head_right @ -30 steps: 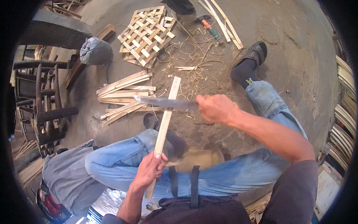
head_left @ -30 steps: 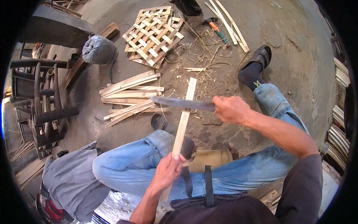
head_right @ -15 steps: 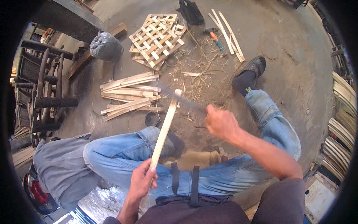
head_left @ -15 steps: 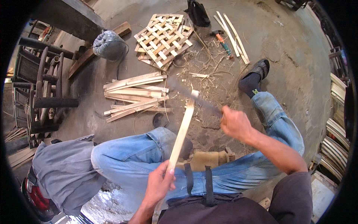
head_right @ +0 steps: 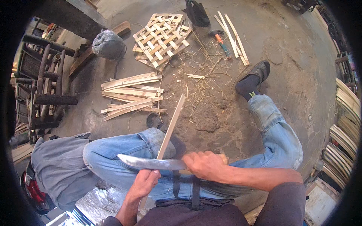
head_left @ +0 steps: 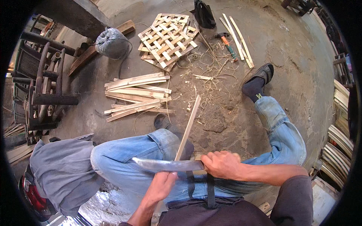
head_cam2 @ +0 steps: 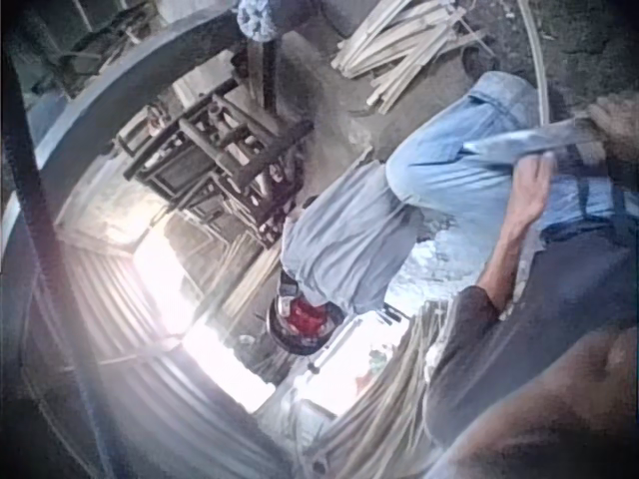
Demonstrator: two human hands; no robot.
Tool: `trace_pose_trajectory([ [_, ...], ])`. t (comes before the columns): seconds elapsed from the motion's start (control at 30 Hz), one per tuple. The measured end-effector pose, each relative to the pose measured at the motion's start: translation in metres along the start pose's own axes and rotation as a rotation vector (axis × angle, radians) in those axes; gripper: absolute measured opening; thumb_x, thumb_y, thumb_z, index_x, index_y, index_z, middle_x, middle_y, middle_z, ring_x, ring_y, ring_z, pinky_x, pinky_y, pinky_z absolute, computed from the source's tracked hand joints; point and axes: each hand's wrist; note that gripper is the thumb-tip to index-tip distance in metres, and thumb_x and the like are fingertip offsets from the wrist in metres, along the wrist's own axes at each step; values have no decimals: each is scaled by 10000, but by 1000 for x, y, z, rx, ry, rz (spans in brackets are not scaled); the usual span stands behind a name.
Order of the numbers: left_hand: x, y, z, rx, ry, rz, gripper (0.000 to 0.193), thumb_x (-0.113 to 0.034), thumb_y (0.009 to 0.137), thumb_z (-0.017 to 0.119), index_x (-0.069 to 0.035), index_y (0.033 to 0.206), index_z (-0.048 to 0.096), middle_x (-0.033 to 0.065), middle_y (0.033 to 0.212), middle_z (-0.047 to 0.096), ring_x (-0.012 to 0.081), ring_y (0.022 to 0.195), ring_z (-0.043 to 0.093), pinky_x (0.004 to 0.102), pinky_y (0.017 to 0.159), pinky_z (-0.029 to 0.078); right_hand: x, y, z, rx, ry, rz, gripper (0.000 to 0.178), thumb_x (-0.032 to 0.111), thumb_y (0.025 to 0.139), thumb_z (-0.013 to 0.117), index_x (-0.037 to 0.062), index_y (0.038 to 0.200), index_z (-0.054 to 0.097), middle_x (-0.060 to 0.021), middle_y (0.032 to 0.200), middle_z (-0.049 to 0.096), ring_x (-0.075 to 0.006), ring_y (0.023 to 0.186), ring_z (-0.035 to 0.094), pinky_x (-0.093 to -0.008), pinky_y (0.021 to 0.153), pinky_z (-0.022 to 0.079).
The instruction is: The person sits on the floor and uses a knife to shave and shape a thin wooden stick. They repeatedly scrape the surface to smooth it and then sharpen one end into a point.
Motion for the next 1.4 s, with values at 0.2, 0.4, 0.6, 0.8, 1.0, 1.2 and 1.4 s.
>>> trace_pose_trajectory([
  [0.2, -27, -20, -3, 30, 29, -6, 435, -349, 1041, 401, -44, 1281, 597, 49, 701, 556, 141, 616, 540, 322, 584, 465, -80, 21, -27, -218, 59, 351, 129, 105, 816, 588, 22, 852, 497, -190, 722, 625, -403, 643, 647, -507, 518, 520],
  [0.4, -28, -26, -8, 82, 82, 71, 405, -315, 1029, 445, -40, 1285, 596, 74, 743, 584, 141, 645, 587, 306, 623, 479, -131, 32, -50, -307, -79, 554, 175, 140, 782, 623, 41, 859, 501, -195, 737, 634, -421, 662, 643, -496, 552, 524],
  [0.6, -40, -21, 2, -169, 57, -5, 382, -212, 979, 538, -29, 1315, 537, 172, 985, 662, 254, 802, 663, 373, 763, 516, -49, 4, -15, -102, -20, 165, 145, 89, 745, 609, 55, 837, 503, -163, 668, 594, -373, 624, 642, -465, 572, 535],
  [0.8, -20, -19, -1, 3, -22, 66, 356, -277, 1024, 461, -24, 1261, 543, 63, 819, 574, 153, 700, 542, 309, 642, 454, -98, 28, -33, -280, -90, 400, 124, 118, 834, 584, 44, 897, 506, -147, 742, 634, -332, 639, 668, -446, 538, 541],
  [1.0, 1, -13, 3, 10, -30, 23, 331, -301, 1049, 414, -10, 1076, 570, -11, 673, 488, 73, 577, 439, 250, 520, 386, 7, -11, -6, -61, -41, -38, 156, 211, 808, 600, 81, 867, 536, -88, 696, 610, -288, 609, 668, -419, 506, 534],
  [1.2, -18, -19, 7, -6, -78, -50, 294, -278, 1041, 428, -28, 1022, 582, -9, 640, 480, 83, 576, 448, 277, 528, 383, -45, 4, -18, -135, 69, 276, 127, 98, 797, 601, 51, 871, 509, -143, 671, 593, -343, 596, 641, -448, 504, 517],
  [1.4, -24, -19, 6, 11, -243, -42, 323, -295, 1050, 429, -17, 972, 574, -22, 635, 457, 66, 565, 416, 263, 505, 353, -96, 29, -44, -216, 24, 443, 214, 124, 802, 628, 32, 938, 491, -201, 703, 618, -404, 650, 645, -489, 571, 526],
])
Point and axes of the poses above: each hand's wrist, its own y-axis towards the middle knuckle, its own z-axis out of the palm, x = y × z
